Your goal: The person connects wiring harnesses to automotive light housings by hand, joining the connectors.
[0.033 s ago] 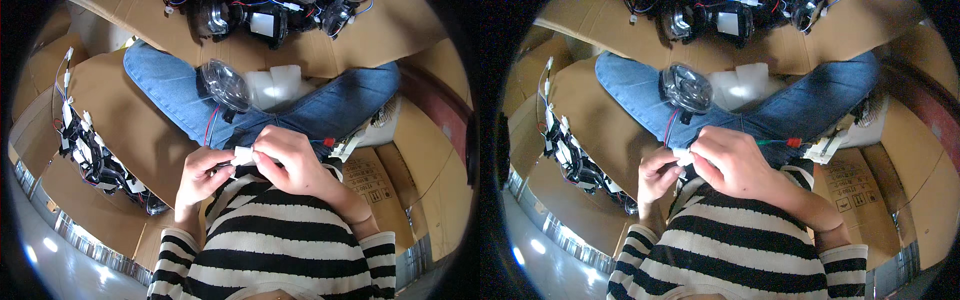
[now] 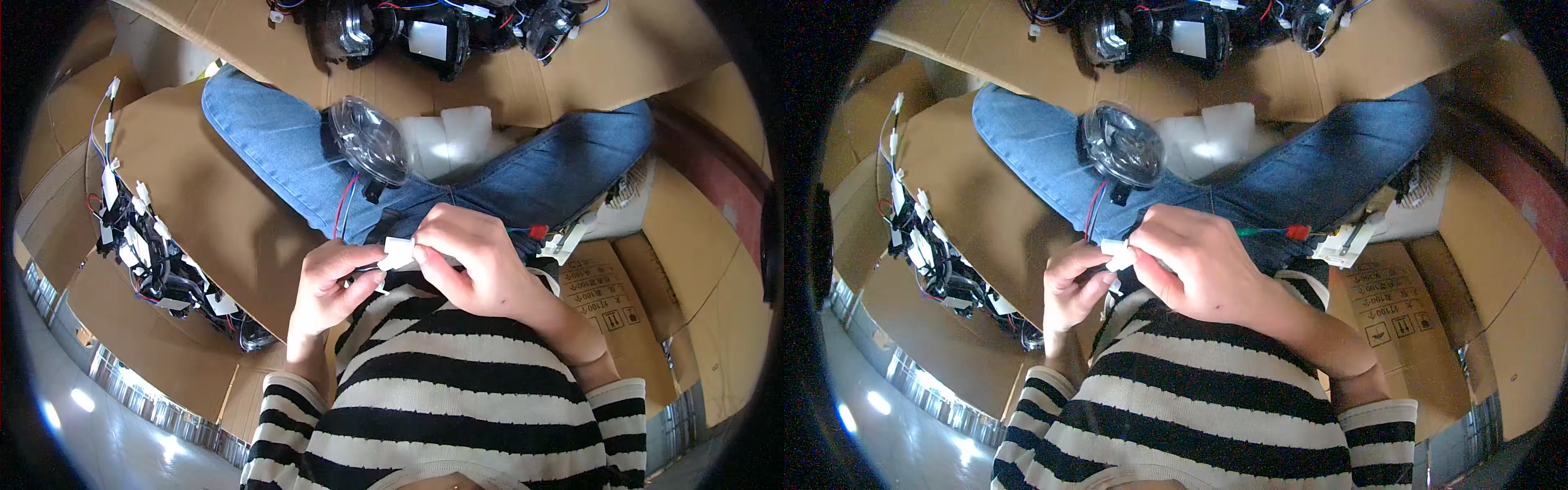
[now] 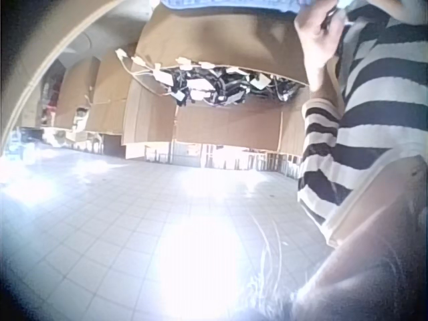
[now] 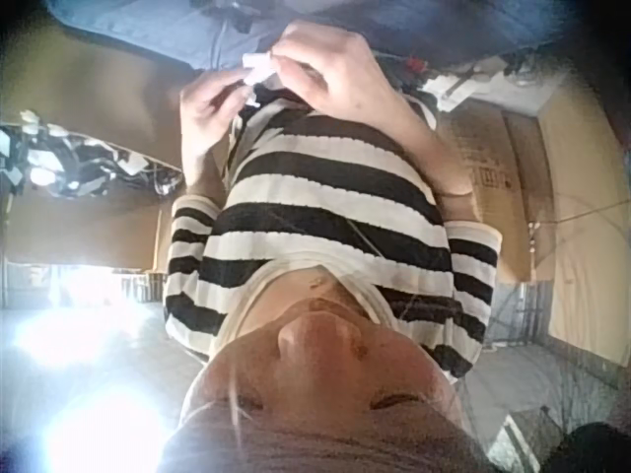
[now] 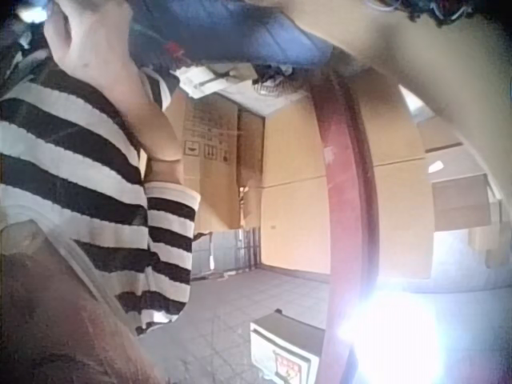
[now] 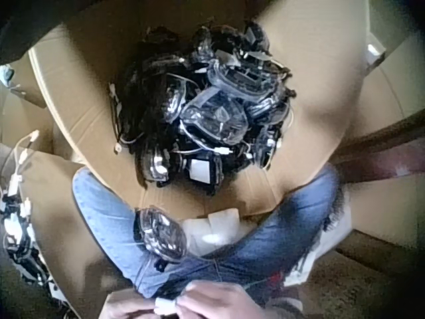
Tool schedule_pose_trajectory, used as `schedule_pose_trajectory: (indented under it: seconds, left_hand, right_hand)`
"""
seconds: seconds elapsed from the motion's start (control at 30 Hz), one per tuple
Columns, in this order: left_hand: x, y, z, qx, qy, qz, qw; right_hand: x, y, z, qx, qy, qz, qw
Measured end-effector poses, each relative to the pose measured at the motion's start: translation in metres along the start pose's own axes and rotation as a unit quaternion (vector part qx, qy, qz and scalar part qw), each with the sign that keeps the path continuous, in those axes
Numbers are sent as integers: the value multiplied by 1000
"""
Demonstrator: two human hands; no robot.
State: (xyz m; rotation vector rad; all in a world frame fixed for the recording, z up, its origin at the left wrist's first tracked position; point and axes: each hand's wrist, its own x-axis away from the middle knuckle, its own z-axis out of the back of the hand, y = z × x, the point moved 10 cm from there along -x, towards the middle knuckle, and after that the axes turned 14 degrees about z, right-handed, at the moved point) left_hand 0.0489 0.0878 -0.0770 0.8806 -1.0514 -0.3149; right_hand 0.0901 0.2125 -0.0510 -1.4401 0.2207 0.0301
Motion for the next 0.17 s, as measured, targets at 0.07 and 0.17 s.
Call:
schedule_pose_trajectory:
  seconds: [0.07, 0.17]
  left_hand:
    - [0, 5, 1, -28, 5, -26, 999]
    - [0, -7, 5, 9, -4, 29, 1000]
  right_hand:
    - [0, 3, 2, 3, 6, -4, 1000]
    - [1, 5, -3, -19, -3, -13, 1000]
